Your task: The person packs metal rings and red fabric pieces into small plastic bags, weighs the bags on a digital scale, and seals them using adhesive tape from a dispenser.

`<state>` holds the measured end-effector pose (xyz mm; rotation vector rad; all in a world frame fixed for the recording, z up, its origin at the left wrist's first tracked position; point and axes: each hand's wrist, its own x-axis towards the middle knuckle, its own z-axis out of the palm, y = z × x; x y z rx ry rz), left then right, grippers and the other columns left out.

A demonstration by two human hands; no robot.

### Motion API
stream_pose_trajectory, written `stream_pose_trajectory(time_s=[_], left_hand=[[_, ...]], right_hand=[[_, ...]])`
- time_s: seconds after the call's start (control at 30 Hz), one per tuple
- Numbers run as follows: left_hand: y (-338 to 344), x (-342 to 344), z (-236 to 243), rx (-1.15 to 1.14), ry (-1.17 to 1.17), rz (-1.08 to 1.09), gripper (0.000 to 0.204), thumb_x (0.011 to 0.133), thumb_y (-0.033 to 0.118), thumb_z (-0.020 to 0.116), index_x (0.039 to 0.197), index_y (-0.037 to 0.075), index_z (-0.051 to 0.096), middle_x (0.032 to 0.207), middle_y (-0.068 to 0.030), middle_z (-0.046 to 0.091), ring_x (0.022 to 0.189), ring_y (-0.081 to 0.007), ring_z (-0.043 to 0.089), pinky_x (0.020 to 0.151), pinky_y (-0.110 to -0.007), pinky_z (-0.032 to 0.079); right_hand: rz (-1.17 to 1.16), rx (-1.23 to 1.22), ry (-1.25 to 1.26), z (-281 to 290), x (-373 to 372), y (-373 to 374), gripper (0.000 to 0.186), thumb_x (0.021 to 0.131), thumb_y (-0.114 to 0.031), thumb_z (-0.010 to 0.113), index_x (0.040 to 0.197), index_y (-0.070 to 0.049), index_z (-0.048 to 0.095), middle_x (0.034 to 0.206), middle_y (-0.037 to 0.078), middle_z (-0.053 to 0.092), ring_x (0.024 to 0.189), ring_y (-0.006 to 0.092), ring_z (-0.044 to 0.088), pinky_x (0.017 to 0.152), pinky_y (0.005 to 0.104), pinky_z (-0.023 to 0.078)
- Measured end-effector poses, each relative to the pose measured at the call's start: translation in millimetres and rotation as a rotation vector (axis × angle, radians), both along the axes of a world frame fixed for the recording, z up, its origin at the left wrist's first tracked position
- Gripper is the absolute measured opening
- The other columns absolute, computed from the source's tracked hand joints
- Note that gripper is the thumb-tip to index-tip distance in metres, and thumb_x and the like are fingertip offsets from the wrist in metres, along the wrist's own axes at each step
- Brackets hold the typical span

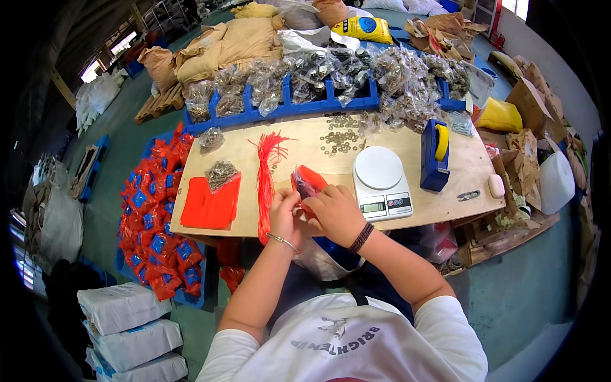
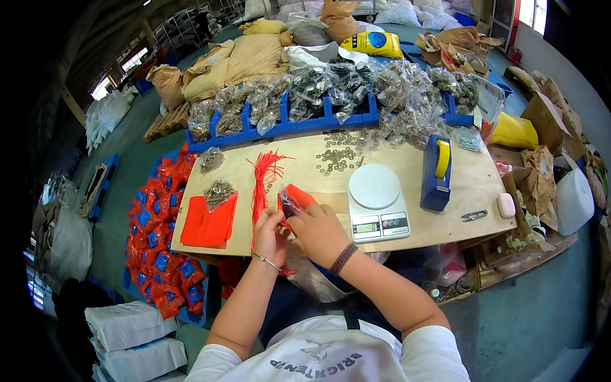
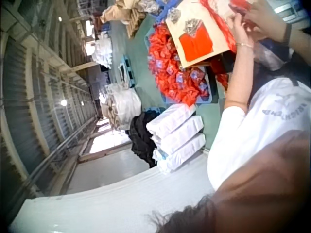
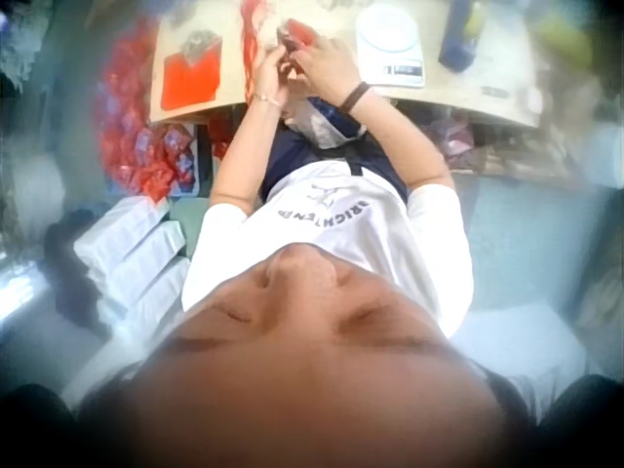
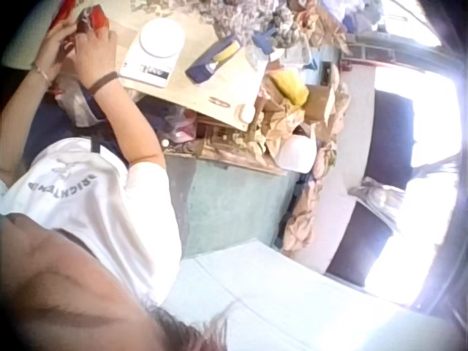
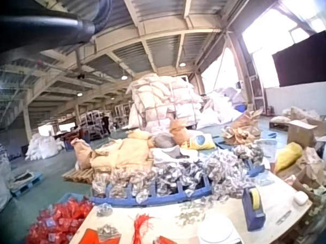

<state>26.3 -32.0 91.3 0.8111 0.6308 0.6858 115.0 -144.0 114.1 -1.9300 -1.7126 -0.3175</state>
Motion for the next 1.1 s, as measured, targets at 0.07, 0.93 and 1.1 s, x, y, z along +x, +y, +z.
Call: stream_pose_trajectory(time_s=[0.07,0.93,1.1], left_hand=[[14,9,1,0.127,0.030,0.093,0.008,0.081,0.009,0.056,0.084,0.012,0.049,0.080,0.0010,0.052,0.073,-0.0111,0.052,0.064,-0.027,0.041],[63,28,79,1.681,1.279,-0.762,0.016,0.072,0.015,0.054,0.086,0.010,0.061,0.080,-0.0091,0.064,0.074,-0.0233,0.062,0.064,-0.037,0.049],[86,28,63,1.088,0.951,-0.829,0.016,0.073,0.007,0.054,0.089,0.005,0.054,0.065,-0.0072,0.059,0.055,-0.0136,0.058,0.049,-0.028,0.046]], right_hand=[[0.020,0.074,-0.007,-2,-5,-3,0.022,0.067,-0.019,0.063,0.087,-0.011,0.059,0.079,0.003,0.056,0.083,0.0221,0.051,0.078,0.0351,0.040],[-0.102,0.074,-0.118,11,35,-31,0.015,0.067,-0.017,0.061,0.078,-0.009,0.061,0.110,0.007,0.052,0.114,0.0284,0.041,0.092,0.0412,0.035],[-0.011,-0.015,-0.073,4,40,-20,0.024,0.064,-0.027,0.069,0.079,-0.009,0.064,0.112,0.007,0.051,0.117,0.0289,0.038,0.093,0.0424,0.034]])
